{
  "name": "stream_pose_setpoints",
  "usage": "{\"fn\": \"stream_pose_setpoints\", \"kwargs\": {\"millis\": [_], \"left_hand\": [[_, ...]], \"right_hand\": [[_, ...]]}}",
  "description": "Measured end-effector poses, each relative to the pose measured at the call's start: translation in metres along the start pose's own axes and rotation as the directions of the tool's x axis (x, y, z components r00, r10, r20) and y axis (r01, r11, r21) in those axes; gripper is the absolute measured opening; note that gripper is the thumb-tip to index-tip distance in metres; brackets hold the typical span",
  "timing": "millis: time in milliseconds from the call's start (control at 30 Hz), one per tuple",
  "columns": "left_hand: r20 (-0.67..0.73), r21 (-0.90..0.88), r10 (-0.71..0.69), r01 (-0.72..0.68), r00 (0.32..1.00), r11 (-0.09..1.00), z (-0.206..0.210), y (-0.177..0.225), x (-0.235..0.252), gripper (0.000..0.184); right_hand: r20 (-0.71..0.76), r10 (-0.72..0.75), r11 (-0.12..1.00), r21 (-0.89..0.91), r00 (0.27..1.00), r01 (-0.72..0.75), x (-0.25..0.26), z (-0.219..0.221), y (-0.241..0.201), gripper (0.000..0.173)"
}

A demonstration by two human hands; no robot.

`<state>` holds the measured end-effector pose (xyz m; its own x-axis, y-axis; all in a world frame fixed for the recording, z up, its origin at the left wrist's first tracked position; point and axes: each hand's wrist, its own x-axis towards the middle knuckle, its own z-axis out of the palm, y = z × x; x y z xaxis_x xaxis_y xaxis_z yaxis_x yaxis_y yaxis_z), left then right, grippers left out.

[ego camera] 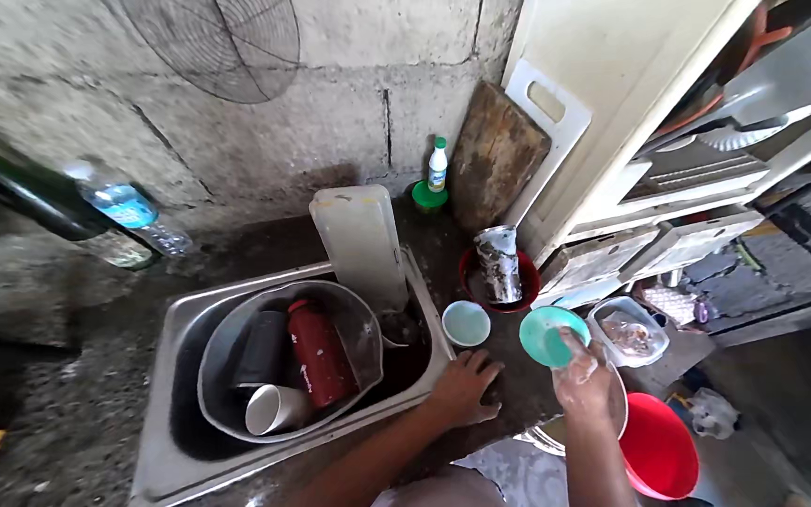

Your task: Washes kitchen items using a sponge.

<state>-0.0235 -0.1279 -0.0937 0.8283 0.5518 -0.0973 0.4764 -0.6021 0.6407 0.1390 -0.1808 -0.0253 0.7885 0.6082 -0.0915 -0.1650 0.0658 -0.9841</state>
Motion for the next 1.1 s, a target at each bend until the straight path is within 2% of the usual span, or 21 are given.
{"fn": "stream_pose_setpoints", "kwargs": {"millis": [33, 67, 133, 200, 233, 300, 367, 433, 500, 533, 567, 633, 700, 733, 767, 833, 900, 967, 1000, 1033, 1100], "left_hand": [[-0.105, -0.229, -0.066, 0.041, 0.992, 0.973, -0.007, -0.003, -0.006, 0.065], [-0.191, -0.498, -0.156, 0.041, 0.969, 0.866, -0.014, -0.006, -0.013, 0.06], [-0.217, -0.882, -0.336, -0.037, 0.917, 0.47, -0.032, -0.015, -0.023, 0.05], [-0.198, -0.98, -0.414, -0.182, 0.888, 0.077, -0.047, -0.023, -0.031, 0.05], [-0.193, -0.973, -0.433, -0.229, 0.881, -0.033, -0.053, -0.026, -0.035, 0.051], [-0.215, -0.954, -0.466, -0.287, 0.858, -0.09, -0.064, -0.034, -0.039, 0.052], [-0.239, -0.942, -0.495, -0.323, 0.836, -0.092, -0.075, -0.054, -0.047, 0.056], [-0.237, -0.944, -0.489, -0.317, 0.839, -0.086, -0.083, -0.076, -0.06, 0.054], [-0.156, -0.959, -0.521, -0.255, 0.839, -0.124, -0.089, -0.085, -0.076, 0.05], [-0.084, -0.964, -0.547, -0.206, 0.833, -0.167, -0.091, -0.088, -0.082, 0.049], [-0.01, -0.964, -0.57, -0.159, 0.821, -0.212, -0.093, -0.09, -0.085, 0.049], [0.096, -0.959, -0.587, -0.082, 0.804, -0.27, -0.098, -0.091, -0.088, 0.05], [0.074, -0.969, -0.63, -0.093, 0.773, -0.228, -0.106, -0.091, -0.088, 0.048], [0.008, -0.979, -0.672, -0.132, 0.74, -0.156, -0.111, -0.092, -0.088, 0.044], [-0.085, -0.984, -0.713, -0.173, 0.696, -0.051, -0.116, -0.093, -0.086, 0.04], [-0.303, -0.951, -0.732, -0.24, 0.61, 0.194, -0.117, -0.097, -0.081, 0.035], [-0.449, -0.894, -0.672, -0.299, 0.589, 0.335, -0.108, -0.105, -0.078, 0.037], [-0.487, -0.871, -0.638, -0.388, 0.597, 0.302, -0.099, -0.105, -0.075, 0.041], [-0.477, -0.871, -0.629, -0.423, 0.614, 0.248, -0.095, -0.103, -0.074, 0.043], [-0.469, -0.868, -0.618, -0.457, 0.631, 0.193, -0.091, -0.101, -0.072, 0.044], [-0.467, -0.858, -0.612, -0.494, 0.639, 0.139, -0.088, -0.098, -0.07, 0.045]], "right_hand": [[0.018, -0.014, 1.0, 0.0, 1.0, 0.014, -0.003, 0.005, 0.0, 0.036], [0.043, -0.05, 0.999, -0.007, 0.998, 0.051, -0.006, 0.012, 0.002, 0.035], [0.143, -0.178, 0.98, -0.066, 0.974, 0.189, -0.017, 0.031, 0.014, 0.033], [0.349, -0.356, 0.878, -0.192, 0.867, 0.438, -0.035, 0.058, 0.032, 0.033], [0.448, -0.424, 0.789, -0.243, 0.787, 0.564, -0.046, 0.076, 0.04, 0.032], [0.582, -0.514, 0.617, -0.26, 0.631, 0.743, -0.071, 0.113, 0.06, 0.027], [0.681, -0.55, 0.541, -0.149, 0.483, 0.827, -0.085, 0.135, 0.078, 0.024], [0.836, -0.497, 0.443, 0.017, 0.23, 0.896, -0.074, 0.143, 0.08, 0.019], [0.922, -0.378, 0.225, 0.182, -0.087, 0.957, -0.055, 0.15, 0.072, 0.012], [0.911, -0.363, 0.124, 0.256, -0.196, 0.959, -0.048, 0.156, 0.072, 0.012], [0.883, -0.384, 0.056, 0.315, -0.271, 0.947, -0.044, 0.163, 0.074, 0.012], [0.799, -0.496, -0.006, 0.388, -0.339, 0.922, -0.044, 0.177, 0.081, 0.016], [0.754, -0.58, -0.003, 0.378, -0.309, 0.926, -0.048, 0.191, 0.086, 0.017], [0.774, -0.591, 0.045, 0.311, -0.226, 0.949, -0.052, 0.194, 0.088, 0.016], [0.812, -0.575, 0.118, 0.202, -0.099, 0.972, -0.059, 0.195, 0.088, 0.013], [0.892, -0.367, 0.39, -0.111, 0.265, 0.914, -0.08, 0.197, 0.077, 0.019], [0.847, 0.026, 0.677, -0.406, 0.532, 0.614, -0.093, 0.203, 0.053, 0.03], [0.715, 0.265, 0.895, -0.432, 0.646, 0.111, -0.094, 0.211, 0.04, 0.028], [0.643, 0.358, 0.919, -0.37, 0.677, -0.135, -0.094, 0.215, 0.035, 0.026], [0.592, 0.418, 0.906, -0.327, 0.689, -0.27, -0.095, 0.217, 0.03, 0.027], [0.607, 0.35, 0.933, -0.296, 0.714, -0.206, -0.102, 0.214, 0.035, 0.031]]}}
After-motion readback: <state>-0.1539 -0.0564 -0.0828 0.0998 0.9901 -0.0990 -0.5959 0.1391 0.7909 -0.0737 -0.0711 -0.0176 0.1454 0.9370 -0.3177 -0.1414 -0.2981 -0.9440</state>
